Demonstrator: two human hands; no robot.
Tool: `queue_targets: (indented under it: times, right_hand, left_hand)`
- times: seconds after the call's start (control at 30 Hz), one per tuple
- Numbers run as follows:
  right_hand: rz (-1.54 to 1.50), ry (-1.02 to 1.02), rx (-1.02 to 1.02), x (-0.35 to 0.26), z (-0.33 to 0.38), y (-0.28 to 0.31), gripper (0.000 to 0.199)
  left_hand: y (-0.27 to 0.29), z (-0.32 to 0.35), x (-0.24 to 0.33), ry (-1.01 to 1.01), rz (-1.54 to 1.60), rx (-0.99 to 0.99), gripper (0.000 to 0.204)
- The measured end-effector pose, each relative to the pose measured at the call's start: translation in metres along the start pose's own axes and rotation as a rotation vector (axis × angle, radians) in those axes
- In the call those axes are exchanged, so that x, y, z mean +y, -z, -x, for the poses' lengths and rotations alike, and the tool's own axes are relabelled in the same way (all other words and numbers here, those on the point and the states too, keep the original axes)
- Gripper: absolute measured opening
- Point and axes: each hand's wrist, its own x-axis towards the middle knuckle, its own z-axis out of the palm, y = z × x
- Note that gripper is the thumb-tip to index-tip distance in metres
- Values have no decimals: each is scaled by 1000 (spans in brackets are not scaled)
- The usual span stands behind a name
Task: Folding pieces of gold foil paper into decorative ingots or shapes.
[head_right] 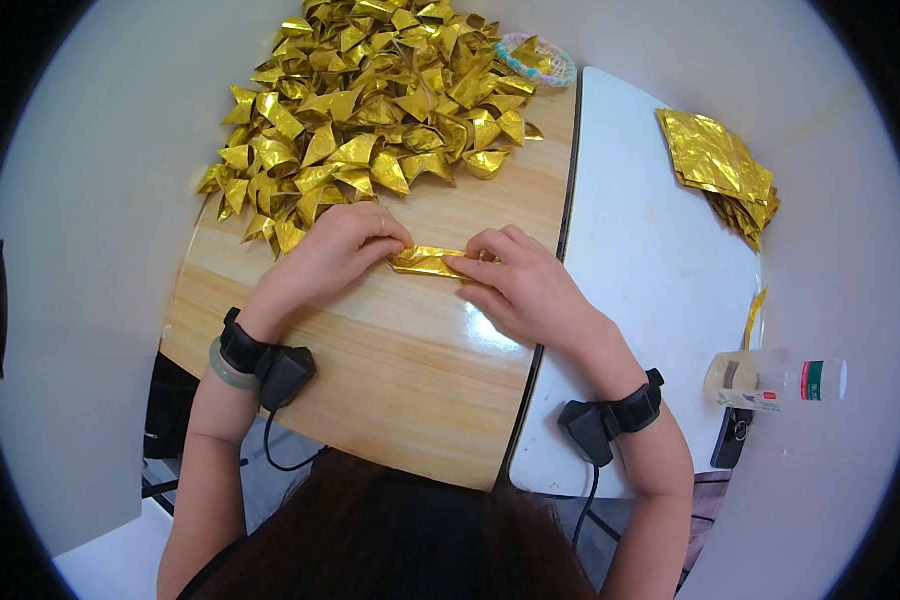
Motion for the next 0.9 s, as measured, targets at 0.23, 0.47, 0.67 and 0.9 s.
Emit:
queue_targets:
  times: [0.23,0.47,0.67,0.9]
  right_hand:
    - [-4,-40,-35,-6,0,5,42]
    - [-63,-74,-29,-6,0,4,42]
    - [-9,-24,-68,-3,2,7,45]
    - [149,27,-108,-3,5,13,42]
  left_hand:
    - [3,0,16,-31,-3,-35,15]
    - [-2,-3,6,8,38,16,13]
    - [2,1,10,-155,-30,-82,27]
    - [0,3,17,-133,-85,-127,33]
